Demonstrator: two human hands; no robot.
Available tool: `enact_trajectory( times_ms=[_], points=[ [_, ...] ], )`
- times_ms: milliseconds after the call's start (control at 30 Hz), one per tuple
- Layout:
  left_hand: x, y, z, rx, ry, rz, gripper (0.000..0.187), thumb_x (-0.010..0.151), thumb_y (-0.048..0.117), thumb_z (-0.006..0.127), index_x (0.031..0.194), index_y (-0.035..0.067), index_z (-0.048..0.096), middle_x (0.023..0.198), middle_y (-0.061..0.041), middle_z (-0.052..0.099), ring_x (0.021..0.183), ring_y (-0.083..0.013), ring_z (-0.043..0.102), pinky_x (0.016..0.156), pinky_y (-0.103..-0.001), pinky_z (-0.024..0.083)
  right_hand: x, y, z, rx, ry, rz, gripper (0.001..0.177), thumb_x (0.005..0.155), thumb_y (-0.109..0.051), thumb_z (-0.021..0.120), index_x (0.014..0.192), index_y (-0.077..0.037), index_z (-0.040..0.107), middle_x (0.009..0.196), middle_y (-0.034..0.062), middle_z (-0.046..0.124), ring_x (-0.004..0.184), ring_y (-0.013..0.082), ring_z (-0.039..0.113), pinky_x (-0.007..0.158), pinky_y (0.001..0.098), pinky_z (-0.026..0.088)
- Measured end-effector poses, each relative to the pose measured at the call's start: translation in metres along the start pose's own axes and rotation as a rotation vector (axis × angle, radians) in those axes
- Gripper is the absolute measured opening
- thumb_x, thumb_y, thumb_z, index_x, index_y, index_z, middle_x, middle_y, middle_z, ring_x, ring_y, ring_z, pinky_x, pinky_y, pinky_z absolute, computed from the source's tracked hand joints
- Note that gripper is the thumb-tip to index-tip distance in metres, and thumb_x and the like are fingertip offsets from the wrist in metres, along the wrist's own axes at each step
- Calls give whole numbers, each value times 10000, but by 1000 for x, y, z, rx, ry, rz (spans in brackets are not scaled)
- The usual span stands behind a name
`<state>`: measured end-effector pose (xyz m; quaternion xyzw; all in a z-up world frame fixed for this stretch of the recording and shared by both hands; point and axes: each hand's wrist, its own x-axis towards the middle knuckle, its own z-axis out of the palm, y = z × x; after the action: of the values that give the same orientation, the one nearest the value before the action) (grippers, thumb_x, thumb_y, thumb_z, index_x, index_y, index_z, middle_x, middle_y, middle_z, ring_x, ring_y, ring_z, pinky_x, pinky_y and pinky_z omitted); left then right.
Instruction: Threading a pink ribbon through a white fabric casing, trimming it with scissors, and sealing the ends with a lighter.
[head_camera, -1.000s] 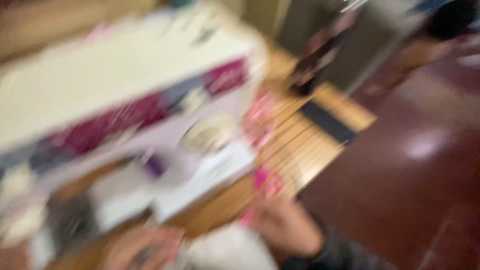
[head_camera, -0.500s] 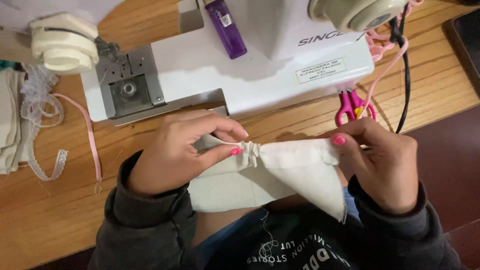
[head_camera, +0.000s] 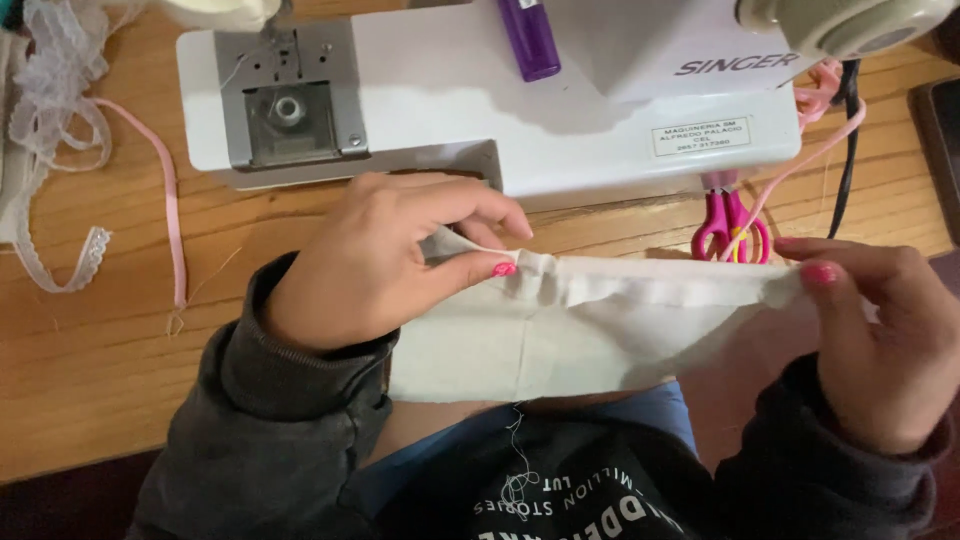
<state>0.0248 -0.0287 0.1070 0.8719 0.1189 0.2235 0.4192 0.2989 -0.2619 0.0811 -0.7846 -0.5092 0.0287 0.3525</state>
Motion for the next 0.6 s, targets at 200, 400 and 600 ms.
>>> enact_trajectory(
  times_ms=[200,400,600],
  points=[
    [1,3,3,15,68,-74,115,907,78,746,990,138,694,938,26,766,875,-66,743,434,-192,497,0,29,-15,-33,-59,18,150,1244,48,564,1131,120,632,1164,230,697,980,279,633,903,346,456],
    [2,-4,9,11,42,-35,174,890,75,753,1012,142,647,941,31,746,888,-67,742,467,-178,550,12,-38,15,-38,-46,-230,241,999,207,649,1221,126,600,1354,307,663,1340,447,634,1220,497,444],
    [4,2,18,-53,-15,-21,280,863,152,775,1057,197,578,921,71,776,617,-28,586,425,-177,467,21,-87,53,26,-212,-454,195,956,-130,656,1115,-18,670,1079,113,720,975,230,676,1154,530,428]
  ],
)
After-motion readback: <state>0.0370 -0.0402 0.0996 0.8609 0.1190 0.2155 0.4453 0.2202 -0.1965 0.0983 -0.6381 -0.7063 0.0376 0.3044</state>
